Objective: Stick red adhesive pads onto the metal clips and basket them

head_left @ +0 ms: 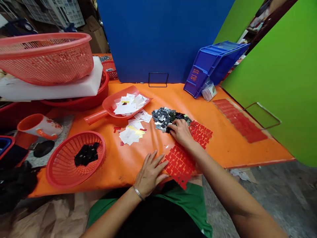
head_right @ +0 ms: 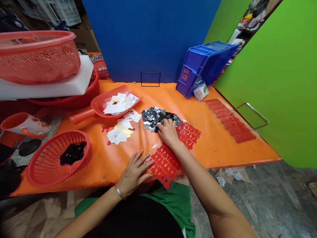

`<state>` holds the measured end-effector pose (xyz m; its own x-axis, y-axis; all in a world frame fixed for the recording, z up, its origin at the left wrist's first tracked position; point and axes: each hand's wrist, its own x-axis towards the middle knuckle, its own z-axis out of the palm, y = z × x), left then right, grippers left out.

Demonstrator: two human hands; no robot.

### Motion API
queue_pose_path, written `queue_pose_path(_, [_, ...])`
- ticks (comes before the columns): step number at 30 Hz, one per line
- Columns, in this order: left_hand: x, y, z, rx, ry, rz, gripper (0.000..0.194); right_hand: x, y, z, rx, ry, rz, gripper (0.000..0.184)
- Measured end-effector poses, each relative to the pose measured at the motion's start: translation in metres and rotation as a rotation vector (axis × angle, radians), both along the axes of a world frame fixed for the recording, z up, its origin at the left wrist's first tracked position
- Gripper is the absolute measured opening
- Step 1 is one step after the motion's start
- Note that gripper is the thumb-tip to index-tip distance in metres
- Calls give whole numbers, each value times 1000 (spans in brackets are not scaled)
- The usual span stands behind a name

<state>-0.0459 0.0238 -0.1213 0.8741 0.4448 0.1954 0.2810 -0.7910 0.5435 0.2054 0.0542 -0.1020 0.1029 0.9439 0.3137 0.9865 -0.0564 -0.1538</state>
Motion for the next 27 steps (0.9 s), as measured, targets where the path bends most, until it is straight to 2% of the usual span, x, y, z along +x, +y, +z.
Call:
queue_pose_path(2, [0, 0, 0, -103, -75, 34, 41, -2, 3, 5, -10, 51, 47, 21])
queue_pose_path(4, [0, 4, 0, -278, -179, 123, 36, -10, 3, 10, 32, 187, 108, 19])
queue_pose_path(7, [2, 18, 2, -613, -368, 364, 35, -37, -3, 13, 94, 603, 157, 17])
queue_pose_path(9, [1, 33, 5, -811, -478, 501, 43, -60, -10, 13, 56, 961, 184, 17])
queue_pose_path(11, [-2, 48, 9, -984, -512, 516, 51, -81, -17, 12, -11, 1252, 229, 17])
queue_pose_path(13, [-8, 59, 12, -1072, -459, 446, 45, -95, -23, 9, -64, 1393, 268, 18])
queue_pose_path(14, [-12, 63, 14, -1047, -425, 431, 37, -98, -26, 6, -81, 1400, 278, 18])
queue_pose_path(16, [-21, 64, 15, -826, -369, 473, 22, -101, -30, 0, -69, 1294, 274, 20])
queue_pose_path(18, [-29, 62, 14, -503, -309, 529, 13, -101, -32, -5, -9, 1054, 283, 25])
queue_pose_path(20, [-34, 59, 10, -265, -246, 526, 13, -101, -35, -8, 37, 763, 335, 31])
queue_pose_path(23, [-37, 56, 3, -134, -183, 506, 17, -105, -36, -9, 23, 416, 406, 33])
queue_pose_path(27, [-36, 58, -1, -108, -157, 498, 18, -111, -36, -12, 1, 204, 390, 37])
